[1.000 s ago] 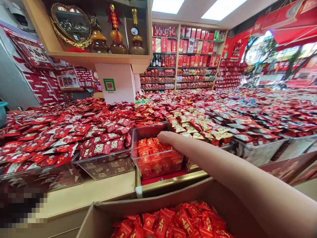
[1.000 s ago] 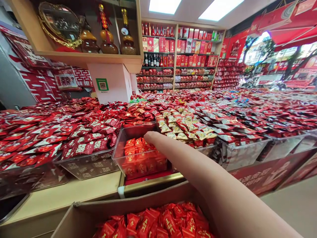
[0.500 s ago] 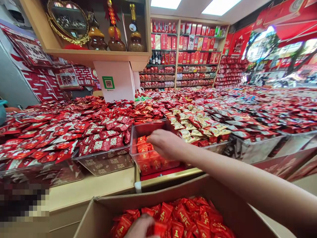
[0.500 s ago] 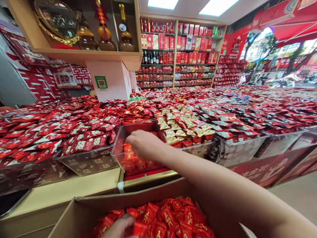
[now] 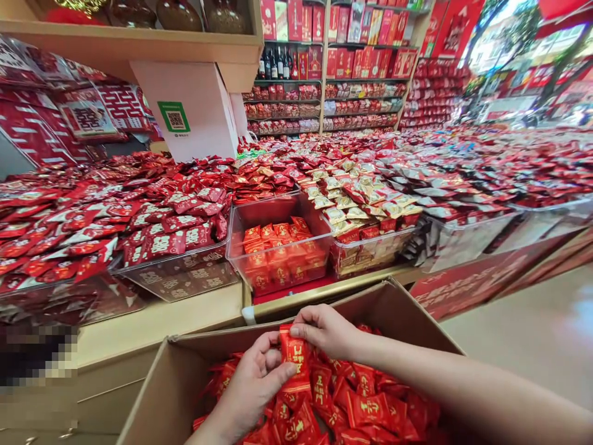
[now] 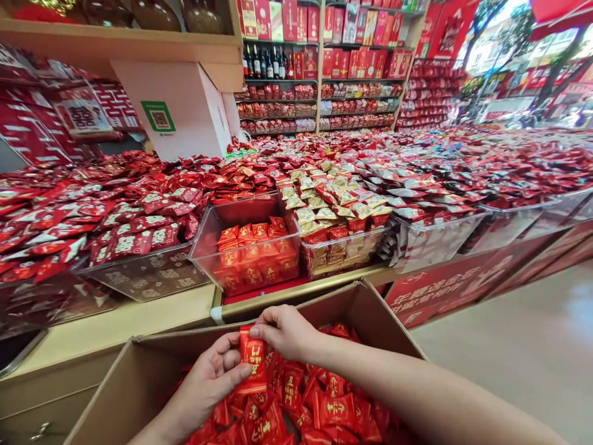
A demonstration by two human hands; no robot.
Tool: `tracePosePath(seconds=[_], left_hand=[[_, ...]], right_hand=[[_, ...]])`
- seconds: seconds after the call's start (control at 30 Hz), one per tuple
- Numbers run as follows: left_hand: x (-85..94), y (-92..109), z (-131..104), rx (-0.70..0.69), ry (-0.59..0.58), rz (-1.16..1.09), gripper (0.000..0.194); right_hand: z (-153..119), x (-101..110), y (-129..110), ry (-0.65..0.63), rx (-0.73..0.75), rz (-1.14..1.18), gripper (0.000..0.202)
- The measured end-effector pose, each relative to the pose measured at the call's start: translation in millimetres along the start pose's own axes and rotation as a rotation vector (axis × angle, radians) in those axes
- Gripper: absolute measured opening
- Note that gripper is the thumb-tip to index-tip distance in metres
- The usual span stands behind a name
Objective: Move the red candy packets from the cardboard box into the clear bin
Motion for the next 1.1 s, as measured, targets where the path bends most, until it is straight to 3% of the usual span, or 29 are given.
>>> tracePosePath(seconds=[0.13,0.27,0.37,0.43,0.53,0.67,0.8,0.87,1.0,1.1], left_hand=[[10.8,0,-2,0.121,0.084,-0.099,0.033],[7.2,-3,-7,0.291,0.102,-0.327,0.039],[8.1,3,-5,0.215,0.162,-0.298,0.035],[12.4,5,-4,0.148,0.224,-0.215,0.046],[16.2,3,-1,0.086,0.234,-0.132,0.065],[19.2,-1,2,0.013,0.188,-0.068,0.066],[24.3,-5,2,0.004,0.219,-0.049,0.072],[27.1,-7,2,0.048,0.251,-0.011,0.074],[30.4,-4,0,0.093,0.327,0.021,0.073],[27.5,1,-1,0.094,0.309,0.003,0.074]], right_hand=[[-4,7,-5,0.039,0.012,0.124,0.028],[-24,13,-36,0.117,0.426,-0.116,0.018],[-40,3,-45,0.014,0.610,-0.312,0.022],[-41,-1,-41,-0.043,0.591,-0.336,0.029],[-34,-1,-30,0.001,0.452,-0.267,0.021],[-20,-6,0,0.049,0.149,-0.216,0.012],[-17,-14,15,0.005,0.033,-0.223,0.008],[-21,-12,5,0.018,0.115,-0.305,0.012],[-41,-21,-33,0.027,0.538,-0.717,0.034],[-50,-32,-43,0.080,0.727,-1.064,0.015]])
Point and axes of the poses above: each hand's wrist, its own z-axis towards the middle knuckle, its own x-axis out of the back of the hand, y = z × x, the point moved 7 cm from there along z, towards the middle knuckle, and after that the axes turned 7 degrees about -x, right-handed, at the moved point
